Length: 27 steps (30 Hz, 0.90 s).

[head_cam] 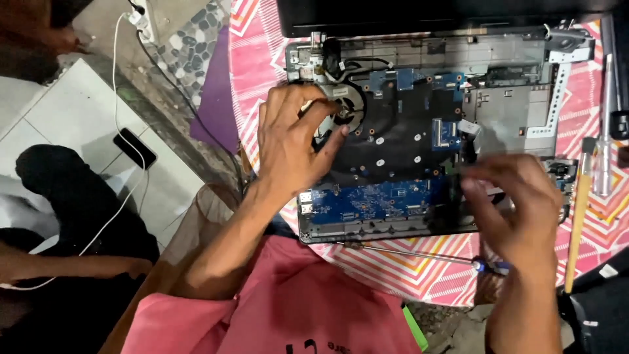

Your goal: Disassembling a laptop by removing screws, disconnecting internal ribbon cables, and lifting the motherboard from the chassis.

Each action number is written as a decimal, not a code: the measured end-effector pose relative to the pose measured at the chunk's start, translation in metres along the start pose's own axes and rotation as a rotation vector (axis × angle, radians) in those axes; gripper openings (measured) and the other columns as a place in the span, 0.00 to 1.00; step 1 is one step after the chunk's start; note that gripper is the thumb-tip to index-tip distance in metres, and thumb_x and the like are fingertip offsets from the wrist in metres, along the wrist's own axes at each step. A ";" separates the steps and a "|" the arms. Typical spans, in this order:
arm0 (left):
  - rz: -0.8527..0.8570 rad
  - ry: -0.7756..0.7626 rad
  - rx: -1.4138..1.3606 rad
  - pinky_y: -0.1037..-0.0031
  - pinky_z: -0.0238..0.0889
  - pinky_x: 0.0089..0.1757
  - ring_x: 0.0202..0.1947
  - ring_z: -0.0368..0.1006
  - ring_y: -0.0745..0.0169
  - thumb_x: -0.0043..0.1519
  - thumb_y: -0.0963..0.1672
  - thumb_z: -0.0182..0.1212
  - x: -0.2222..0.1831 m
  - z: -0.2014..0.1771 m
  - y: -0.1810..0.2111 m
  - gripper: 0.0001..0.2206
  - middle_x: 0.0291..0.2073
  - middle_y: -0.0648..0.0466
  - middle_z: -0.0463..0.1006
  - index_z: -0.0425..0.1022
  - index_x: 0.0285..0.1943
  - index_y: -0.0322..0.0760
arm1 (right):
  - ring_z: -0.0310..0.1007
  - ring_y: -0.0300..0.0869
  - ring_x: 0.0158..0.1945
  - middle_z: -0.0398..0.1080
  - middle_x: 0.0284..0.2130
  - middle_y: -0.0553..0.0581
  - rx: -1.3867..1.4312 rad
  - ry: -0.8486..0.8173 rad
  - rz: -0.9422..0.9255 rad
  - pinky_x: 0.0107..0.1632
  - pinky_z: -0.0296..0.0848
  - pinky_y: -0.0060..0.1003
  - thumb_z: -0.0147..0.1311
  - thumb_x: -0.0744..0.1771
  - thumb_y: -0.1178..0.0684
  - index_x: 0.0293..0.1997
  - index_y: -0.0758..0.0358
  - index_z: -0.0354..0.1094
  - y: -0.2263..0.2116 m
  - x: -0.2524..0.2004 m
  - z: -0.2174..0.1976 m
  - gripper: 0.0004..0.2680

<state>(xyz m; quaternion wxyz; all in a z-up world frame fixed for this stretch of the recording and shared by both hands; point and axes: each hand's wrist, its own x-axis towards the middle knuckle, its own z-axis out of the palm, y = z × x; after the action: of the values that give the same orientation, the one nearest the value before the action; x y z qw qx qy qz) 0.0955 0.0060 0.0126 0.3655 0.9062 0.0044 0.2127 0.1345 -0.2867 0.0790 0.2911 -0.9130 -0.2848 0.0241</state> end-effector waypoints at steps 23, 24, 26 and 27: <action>-0.027 -0.048 -0.176 0.61 0.47 0.54 0.52 0.57 0.53 0.56 0.47 0.69 -0.001 0.000 -0.010 0.08 0.52 0.52 0.68 0.84 0.38 0.41 | 0.58 0.44 0.22 0.68 0.30 0.57 0.015 -0.350 -0.160 0.27 0.58 0.39 0.59 0.66 0.62 0.43 0.70 0.73 0.006 0.165 0.055 0.04; -0.027 -0.069 -0.170 0.60 0.46 0.54 0.53 0.56 0.53 0.57 0.48 0.68 -0.001 -0.001 -0.010 0.09 0.53 0.53 0.68 0.84 0.39 0.42 | 0.58 0.45 0.22 0.69 0.31 0.57 -0.020 -0.340 -0.204 0.28 0.58 0.40 0.58 0.67 0.63 0.42 0.69 0.72 0.006 0.165 0.056 0.03; -0.037 -0.096 -0.164 0.59 0.46 0.54 0.53 0.56 0.53 0.57 0.48 0.67 -0.003 -0.001 -0.011 0.09 0.53 0.53 0.68 0.84 0.40 0.42 | 0.59 0.47 0.23 0.69 0.32 0.58 -0.049 -0.340 -0.245 0.29 0.58 0.42 0.58 0.67 0.64 0.42 0.69 0.71 0.006 0.162 0.060 0.02; -0.036 -0.086 -0.178 0.59 0.46 0.54 0.54 0.56 0.53 0.56 0.48 0.68 -0.003 0.000 -0.012 0.09 0.53 0.54 0.69 0.83 0.39 0.42 | 0.59 0.47 0.22 0.69 0.32 0.58 -0.059 -0.328 -0.250 0.29 0.58 0.42 0.57 0.68 0.64 0.42 0.69 0.70 0.007 0.162 0.060 0.02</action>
<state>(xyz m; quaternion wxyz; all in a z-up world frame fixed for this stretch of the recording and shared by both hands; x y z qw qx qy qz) 0.0948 0.0139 0.0039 0.4484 0.8781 -0.0138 0.1665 0.2612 -0.1737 0.0449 0.2147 -0.8625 -0.4400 0.1277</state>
